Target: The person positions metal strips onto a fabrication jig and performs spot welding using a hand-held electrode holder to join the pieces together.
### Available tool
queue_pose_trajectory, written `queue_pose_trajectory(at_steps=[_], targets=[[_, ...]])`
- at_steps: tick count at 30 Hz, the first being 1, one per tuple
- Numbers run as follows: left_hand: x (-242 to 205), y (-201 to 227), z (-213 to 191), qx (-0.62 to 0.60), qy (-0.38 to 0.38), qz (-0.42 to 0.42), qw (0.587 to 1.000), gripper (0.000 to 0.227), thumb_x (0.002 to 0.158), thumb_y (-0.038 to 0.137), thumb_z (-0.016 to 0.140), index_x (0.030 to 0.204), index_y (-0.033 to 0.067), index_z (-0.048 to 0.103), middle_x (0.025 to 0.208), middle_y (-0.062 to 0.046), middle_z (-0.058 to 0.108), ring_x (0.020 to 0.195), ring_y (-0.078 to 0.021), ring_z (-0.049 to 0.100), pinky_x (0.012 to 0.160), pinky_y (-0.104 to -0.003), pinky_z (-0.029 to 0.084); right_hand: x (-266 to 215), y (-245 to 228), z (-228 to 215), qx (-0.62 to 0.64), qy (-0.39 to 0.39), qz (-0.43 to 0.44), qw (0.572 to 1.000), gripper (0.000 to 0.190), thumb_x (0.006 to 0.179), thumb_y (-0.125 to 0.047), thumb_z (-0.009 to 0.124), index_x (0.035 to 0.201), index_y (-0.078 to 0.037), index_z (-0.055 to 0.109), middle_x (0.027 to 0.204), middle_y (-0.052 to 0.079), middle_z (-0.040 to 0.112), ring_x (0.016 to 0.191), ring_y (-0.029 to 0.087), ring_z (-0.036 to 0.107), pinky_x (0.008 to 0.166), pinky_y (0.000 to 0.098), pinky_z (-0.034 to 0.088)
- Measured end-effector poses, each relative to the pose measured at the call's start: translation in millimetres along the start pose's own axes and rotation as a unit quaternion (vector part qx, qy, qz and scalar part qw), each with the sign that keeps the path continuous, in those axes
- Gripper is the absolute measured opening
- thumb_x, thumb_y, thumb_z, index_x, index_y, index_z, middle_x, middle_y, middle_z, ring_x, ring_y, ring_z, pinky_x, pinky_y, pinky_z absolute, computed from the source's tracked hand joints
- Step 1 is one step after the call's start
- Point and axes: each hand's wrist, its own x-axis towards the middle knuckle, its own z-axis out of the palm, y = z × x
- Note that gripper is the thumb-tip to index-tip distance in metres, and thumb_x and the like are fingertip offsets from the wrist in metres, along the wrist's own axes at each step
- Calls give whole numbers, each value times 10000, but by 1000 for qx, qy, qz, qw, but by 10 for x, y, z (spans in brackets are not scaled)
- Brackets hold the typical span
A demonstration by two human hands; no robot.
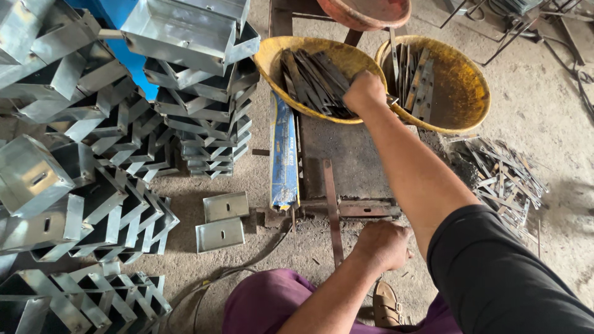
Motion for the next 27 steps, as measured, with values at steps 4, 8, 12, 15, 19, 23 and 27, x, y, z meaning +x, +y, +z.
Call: queue_pose_trajectory(at_steps=[4,8,12,15,19,23,27], targets=[[-29,-27,-25,-26,24,7,999,465,904,329,730,1281,74,637,1034,-148,763,1022,-315,722,892,-467,572,-62,-35,-52,0,-12,17,1000,321,788,-114,739,1096,-24,733,1169,217,704,1138,352,668,971,417,540],[-34,-51,0,-32,33,8,999,457,893,325,734,1271,83,646,1030,-148,761,1023,-317,721,886,-470,571,-111,-53,-36,-19,-27,-18,999,288,824,-121,711,1086,-3,739,1152,244,715,1128,366,680,982,415,542],[-2,-74,59,-30,42,15,999,430,885,337,746,1222,78,675,1047,-150,758,1034,-321,720,895,-477,566,-90,-26,7,-41,-13,-36,998,284,841,-130,707,1088,6,743,1143,255,721,1121,378,684,978,421,546],[30,-63,83,-24,40,14,999,416,888,381,752,1156,67,702,1057,-154,753,1054,-323,710,913,-485,556,-101,-53,-22,-45,-18,-39,998,324,816,-168,753,1086,10,734,1140,243,719,1115,366,682,982,412,539],[28,-89,99,-14,43,18,999,417,877,394,763,1136,70,708,1060,-150,752,1060,-321,708,899,-499,554,-103,-27,-37,-82,-27,-56,995,488,763,-325,884,1085,9,729,1147,222,713,1132,358,664,984,419,528],[15,-85,83,-18,51,19,998,406,873,381,753,1158,96,703,1058,-140,752,1047,-320,708,889,-504,551,35,92,15,-109,-2,-82,991,467,771,-316,875,1093,-7,736,1155,209,713,1120,350,674,949,427,543],[-5,-49,18,-13,6,-5,1000,438,916,391,716,1226,87,661,1069,-138,751,1015,-300,723,890,-484,568,27,213,-20,-120,-14,-139,983,362,828,-300,841,1058,-30,765,1134,194,724,1084,358,692,927,441,559]])
